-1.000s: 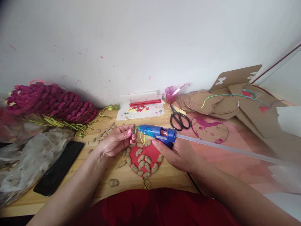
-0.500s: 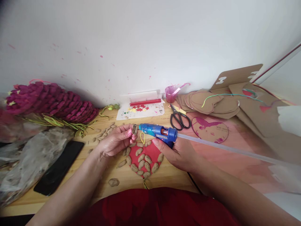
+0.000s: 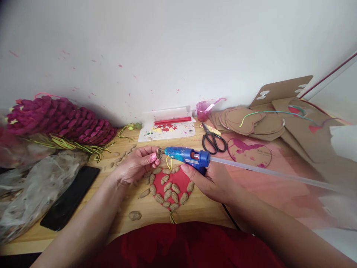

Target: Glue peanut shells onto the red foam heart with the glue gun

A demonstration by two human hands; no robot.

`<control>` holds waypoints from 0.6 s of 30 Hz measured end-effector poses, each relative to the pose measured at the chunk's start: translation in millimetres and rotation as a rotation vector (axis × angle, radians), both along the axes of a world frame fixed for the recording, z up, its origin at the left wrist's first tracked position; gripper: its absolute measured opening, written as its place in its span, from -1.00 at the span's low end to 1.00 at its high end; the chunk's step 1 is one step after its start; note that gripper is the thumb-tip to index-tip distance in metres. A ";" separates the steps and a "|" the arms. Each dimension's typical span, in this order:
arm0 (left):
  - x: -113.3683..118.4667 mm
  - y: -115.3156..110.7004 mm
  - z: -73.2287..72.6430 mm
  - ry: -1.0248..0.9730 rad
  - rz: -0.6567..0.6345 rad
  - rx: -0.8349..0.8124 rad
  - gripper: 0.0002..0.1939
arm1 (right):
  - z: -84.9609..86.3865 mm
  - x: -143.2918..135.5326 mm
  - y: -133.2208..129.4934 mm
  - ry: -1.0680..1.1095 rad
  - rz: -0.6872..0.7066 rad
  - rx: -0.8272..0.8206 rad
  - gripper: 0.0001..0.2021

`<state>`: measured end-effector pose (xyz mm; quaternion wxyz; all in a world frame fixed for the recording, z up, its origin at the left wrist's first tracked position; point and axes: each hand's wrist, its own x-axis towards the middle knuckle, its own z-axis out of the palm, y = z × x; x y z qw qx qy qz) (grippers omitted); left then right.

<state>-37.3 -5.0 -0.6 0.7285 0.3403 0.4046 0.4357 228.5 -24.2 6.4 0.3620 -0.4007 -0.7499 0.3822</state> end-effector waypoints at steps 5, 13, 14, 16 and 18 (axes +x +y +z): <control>-2.6 1.4 0.4 0.090 0.002 0.054 -0.58 | 2.0 -0.5 -0.4 0.002 -0.006 -0.009 -0.72; -8.9 0.1 11.9 0.346 -0.002 0.245 -0.65 | 6.8 -1.4 1.5 -0.045 0.010 0.054 -0.73; -9.7 -0.1 13.3 0.384 -0.001 0.277 -0.67 | 7.1 -1.7 1.9 -0.049 0.018 0.065 -0.74; -10.8 -0.7 15.7 0.452 0.008 0.339 -0.70 | 7.5 -2.0 2.2 -0.053 0.033 0.072 -0.75; -11.7 -1.8 17.4 0.522 0.019 0.396 -0.72 | 7.7 -1.7 2.3 -0.065 0.041 0.064 -0.76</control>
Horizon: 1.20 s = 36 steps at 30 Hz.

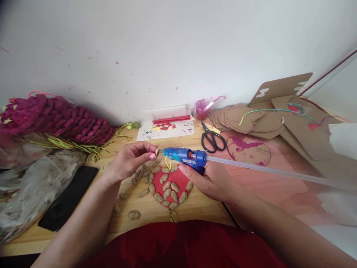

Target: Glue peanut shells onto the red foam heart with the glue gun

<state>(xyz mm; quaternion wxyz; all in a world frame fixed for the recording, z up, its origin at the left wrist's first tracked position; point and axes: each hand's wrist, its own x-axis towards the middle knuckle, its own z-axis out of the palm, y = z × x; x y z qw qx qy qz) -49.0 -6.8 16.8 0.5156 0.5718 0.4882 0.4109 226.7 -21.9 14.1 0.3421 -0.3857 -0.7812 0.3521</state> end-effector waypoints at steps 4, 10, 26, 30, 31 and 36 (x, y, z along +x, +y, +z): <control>-0.9 -3.1 2.7 0.184 0.048 0.149 -0.79 | 0.3 1.1 -0.4 -0.033 -0.002 0.011 -0.75; -0.6 -7.0 6.5 0.393 0.104 0.365 -0.88 | 1.5 0.0 -1.3 -0.078 -0.004 0.019 -0.79; 5.9 -17.8 4.4 0.856 0.088 0.783 -0.91 | -3.1 -1.9 -1.7 -0.154 -0.011 0.322 -0.86; 6.3 -17.4 2.7 0.905 0.102 0.816 -0.93 | -4.8 -1.8 -1.8 -0.173 -0.014 0.322 -0.87; 6.4 -17.3 2.5 0.904 0.098 0.815 -0.93 | -4.3 -1.8 -1.9 -0.171 -0.010 0.318 -0.87; 7.9 -15.6 -0.2 0.793 0.107 0.721 -0.92 | 0.5 -1.4 -2.0 -0.120 -0.007 0.216 -0.86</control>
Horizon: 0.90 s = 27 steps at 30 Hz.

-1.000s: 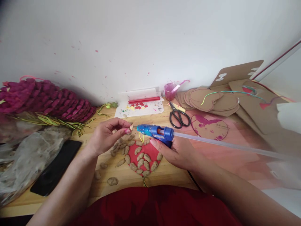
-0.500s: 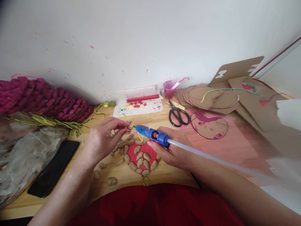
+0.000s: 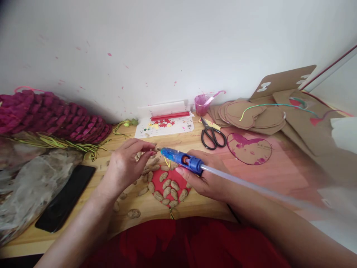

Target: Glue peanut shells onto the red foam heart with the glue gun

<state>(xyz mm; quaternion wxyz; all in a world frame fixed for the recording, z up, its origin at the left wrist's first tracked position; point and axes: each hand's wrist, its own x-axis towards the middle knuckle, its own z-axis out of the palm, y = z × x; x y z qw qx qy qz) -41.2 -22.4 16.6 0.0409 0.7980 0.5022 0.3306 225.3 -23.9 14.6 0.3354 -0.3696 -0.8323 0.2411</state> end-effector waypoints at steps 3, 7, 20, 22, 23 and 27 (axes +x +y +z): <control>1.3 3.2 -2.7 -0.196 0.049 -0.160 -0.92 | 0.2 0.8 0.7 0.094 0.001 -0.158 -0.78; 2.3 8.8 -3.6 -0.594 0.055 -0.521 -0.80 | -0.9 0.9 2.9 0.299 0.016 -0.398 -0.71; 7.2 13.9 -11.8 -1.438 -0.091 -1.105 -0.62 | 3.9 -0.2 -0.7 0.379 0.069 -0.442 -0.68; 7.2 14.3 -11.5 -1.463 -0.126 -1.117 -0.66 | 3.2 -0.2 -1.5 0.344 0.069 -0.388 -0.71; 7.3 14.3 -11.2 -1.475 -0.139 -1.122 -0.67 | 2.2 -0.2 -1.9 0.325 0.065 -0.362 -0.73; 7.8 13.2 -10.1 -1.503 -0.160 -1.127 -0.68 | -2.6 0.5 -2.3 0.256 0.060 -0.291 -0.78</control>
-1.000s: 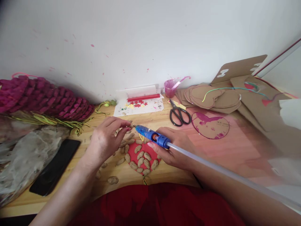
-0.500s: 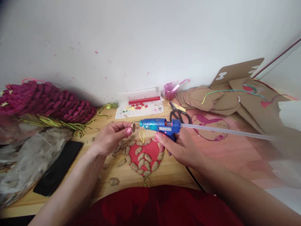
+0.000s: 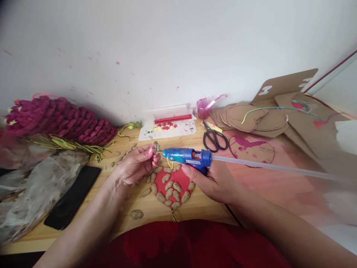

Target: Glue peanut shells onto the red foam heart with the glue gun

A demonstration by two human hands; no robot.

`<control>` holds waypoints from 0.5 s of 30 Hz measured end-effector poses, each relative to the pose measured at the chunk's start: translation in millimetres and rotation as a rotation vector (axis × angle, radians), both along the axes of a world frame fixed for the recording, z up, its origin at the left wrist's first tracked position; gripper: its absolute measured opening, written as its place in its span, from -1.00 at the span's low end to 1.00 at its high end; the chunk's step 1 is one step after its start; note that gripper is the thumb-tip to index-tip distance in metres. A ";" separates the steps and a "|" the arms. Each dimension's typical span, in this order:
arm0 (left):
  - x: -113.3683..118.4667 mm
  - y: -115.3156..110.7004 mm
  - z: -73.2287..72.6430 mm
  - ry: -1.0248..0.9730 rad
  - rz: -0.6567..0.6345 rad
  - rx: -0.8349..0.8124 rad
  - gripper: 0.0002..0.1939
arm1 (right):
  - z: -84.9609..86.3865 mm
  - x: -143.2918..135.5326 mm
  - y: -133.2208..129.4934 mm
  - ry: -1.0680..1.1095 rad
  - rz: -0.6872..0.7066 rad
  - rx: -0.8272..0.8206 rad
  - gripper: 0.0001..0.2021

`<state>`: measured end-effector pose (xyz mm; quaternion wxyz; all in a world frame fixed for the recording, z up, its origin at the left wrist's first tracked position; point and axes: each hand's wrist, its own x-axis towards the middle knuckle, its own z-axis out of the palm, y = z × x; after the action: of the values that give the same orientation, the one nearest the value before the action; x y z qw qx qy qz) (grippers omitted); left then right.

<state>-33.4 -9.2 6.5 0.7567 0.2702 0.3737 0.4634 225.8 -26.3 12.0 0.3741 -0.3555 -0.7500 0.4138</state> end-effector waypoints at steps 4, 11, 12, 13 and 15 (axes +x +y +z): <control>0.2 -1.0 -0.5 -0.002 -0.004 0.019 -0.68 | -1.1 1.2 0.5 -0.029 0.020 0.066 -0.80; -0.9 -0.5 -0.8 -0.005 -0.004 0.021 -0.68 | -1.9 3.2 -0.5 -0.064 0.024 0.051 -0.84; -0.8 -0.4 -0.7 -0.007 -0.003 0.022 -0.68 | -2.2 3.2 -0.6 -0.067 0.022 0.049 -0.84; -0.7 -0.4 -0.6 -0.008 -0.004 0.021 -0.68 | -2.3 3.1 -0.7 -0.067 0.023 0.043 -0.84; -0.4 -0.5 -0.7 -0.009 -0.005 0.017 -0.68 | -1.9 2.8 -0.6 -0.062 0.029 0.026 -0.86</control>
<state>-33.8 -9.7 5.8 0.7573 0.2756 0.3654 0.4658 228.5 -26.9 10.2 0.3492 -0.3522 -0.7718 0.3980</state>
